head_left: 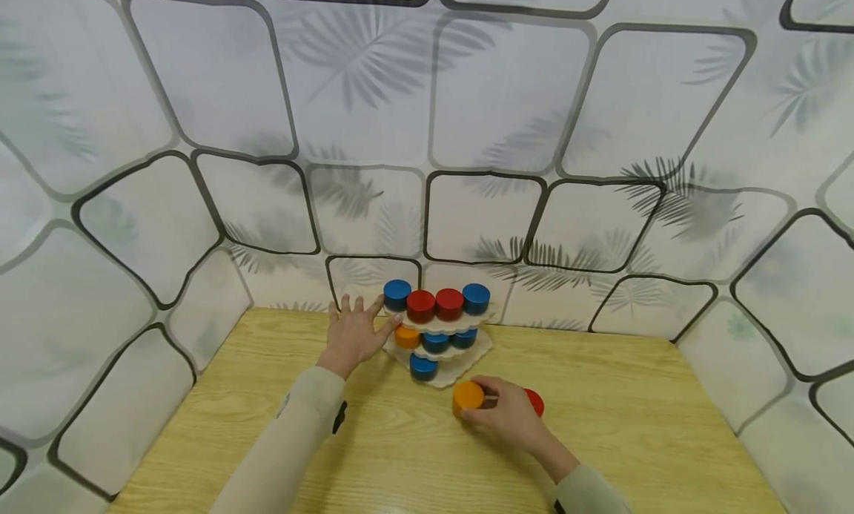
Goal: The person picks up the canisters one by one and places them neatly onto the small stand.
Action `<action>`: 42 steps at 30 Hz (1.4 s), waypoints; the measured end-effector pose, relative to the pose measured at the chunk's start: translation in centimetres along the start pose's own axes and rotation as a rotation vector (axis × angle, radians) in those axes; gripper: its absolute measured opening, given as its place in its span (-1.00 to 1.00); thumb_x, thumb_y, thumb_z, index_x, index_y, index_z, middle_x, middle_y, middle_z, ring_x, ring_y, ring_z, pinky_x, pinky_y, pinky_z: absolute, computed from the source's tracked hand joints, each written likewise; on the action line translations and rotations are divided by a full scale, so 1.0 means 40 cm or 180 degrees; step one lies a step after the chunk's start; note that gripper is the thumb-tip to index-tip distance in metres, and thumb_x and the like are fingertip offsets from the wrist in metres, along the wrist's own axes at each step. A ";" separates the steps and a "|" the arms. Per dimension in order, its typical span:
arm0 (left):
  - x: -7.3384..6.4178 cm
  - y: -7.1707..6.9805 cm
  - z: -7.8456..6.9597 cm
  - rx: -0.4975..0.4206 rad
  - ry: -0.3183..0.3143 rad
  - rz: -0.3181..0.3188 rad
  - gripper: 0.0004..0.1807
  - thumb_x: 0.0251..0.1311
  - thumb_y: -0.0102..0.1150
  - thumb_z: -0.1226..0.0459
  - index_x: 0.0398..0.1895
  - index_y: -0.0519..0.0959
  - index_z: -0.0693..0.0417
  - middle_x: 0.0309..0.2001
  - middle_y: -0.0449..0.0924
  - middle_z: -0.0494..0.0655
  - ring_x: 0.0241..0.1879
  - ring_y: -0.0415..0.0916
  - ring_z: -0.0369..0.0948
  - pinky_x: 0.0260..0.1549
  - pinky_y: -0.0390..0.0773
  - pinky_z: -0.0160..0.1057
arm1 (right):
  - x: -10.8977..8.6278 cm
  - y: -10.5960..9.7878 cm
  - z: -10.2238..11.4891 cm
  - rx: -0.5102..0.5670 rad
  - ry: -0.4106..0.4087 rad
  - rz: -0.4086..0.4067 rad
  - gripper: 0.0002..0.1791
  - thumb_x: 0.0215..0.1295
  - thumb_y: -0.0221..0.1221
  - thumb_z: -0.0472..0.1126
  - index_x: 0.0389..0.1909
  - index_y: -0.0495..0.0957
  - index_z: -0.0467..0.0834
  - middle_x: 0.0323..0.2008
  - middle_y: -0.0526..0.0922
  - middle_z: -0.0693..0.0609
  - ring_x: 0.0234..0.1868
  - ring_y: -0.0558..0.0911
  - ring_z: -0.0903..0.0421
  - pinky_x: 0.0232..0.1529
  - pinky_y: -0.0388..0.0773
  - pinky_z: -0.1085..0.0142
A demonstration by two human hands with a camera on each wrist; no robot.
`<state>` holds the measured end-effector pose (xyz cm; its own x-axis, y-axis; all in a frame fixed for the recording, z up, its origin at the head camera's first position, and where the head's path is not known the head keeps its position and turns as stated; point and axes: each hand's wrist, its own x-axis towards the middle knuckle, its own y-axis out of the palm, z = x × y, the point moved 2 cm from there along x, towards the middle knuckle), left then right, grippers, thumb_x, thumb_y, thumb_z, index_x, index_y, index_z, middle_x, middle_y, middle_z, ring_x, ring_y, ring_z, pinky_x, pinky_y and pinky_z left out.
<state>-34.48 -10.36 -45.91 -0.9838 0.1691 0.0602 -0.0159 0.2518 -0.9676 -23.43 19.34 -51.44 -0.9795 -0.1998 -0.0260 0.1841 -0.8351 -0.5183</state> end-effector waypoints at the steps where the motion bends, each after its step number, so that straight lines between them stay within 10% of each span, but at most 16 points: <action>1: 0.000 0.000 -0.001 0.0002 0.0003 -0.0004 -0.11 0.49 -0.37 -0.44 0.70 0.15 -0.21 0.61 0.13 0.38 0.63 -0.11 0.43 0.57 -0.16 0.47 | 0.005 0.001 0.004 0.0016 -0.0009 -0.0021 -0.31 0.16 0.57 -0.10 0.29 0.61 -0.25 0.18 0.71 -0.18 0.02 0.78 -0.01 0.01 0.77 0.22; 19: 0.004 -0.006 -0.006 0.0011 0.0343 -0.0081 -0.12 0.58 -0.30 -0.31 0.66 0.20 0.11 0.66 0.08 0.25 0.68 -0.20 0.30 0.62 -0.23 0.37 | 0.065 0.038 0.025 -0.0108 -0.0046 -0.0248 -0.38 0.20 0.53 -0.14 0.29 0.63 -0.18 0.15 0.71 -0.12 0.02 0.72 0.02 0.07 0.75 0.13; 42: 0.000 -0.001 -0.009 -0.0047 0.0265 -0.0098 -0.14 0.59 -0.31 -0.32 0.68 0.19 0.06 0.65 0.08 0.31 0.68 -0.18 0.30 0.61 -0.22 0.38 | 0.092 0.067 0.024 0.0069 0.0034 -0.0601 -0.30 0.16 0.57 -0.16 0.31 0.60 -0.31 0.06 0.76 -0.19 0.01 0.77 -0.05 0.02 0.77 0.16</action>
<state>-34.42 -10.03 -45.77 -0.9645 0.2397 0.1105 -0.0425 0.2721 -0.9613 -26.44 15.86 -52.09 -0.9976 -0.0331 0.0609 -0.0015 -0.8681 -0.4964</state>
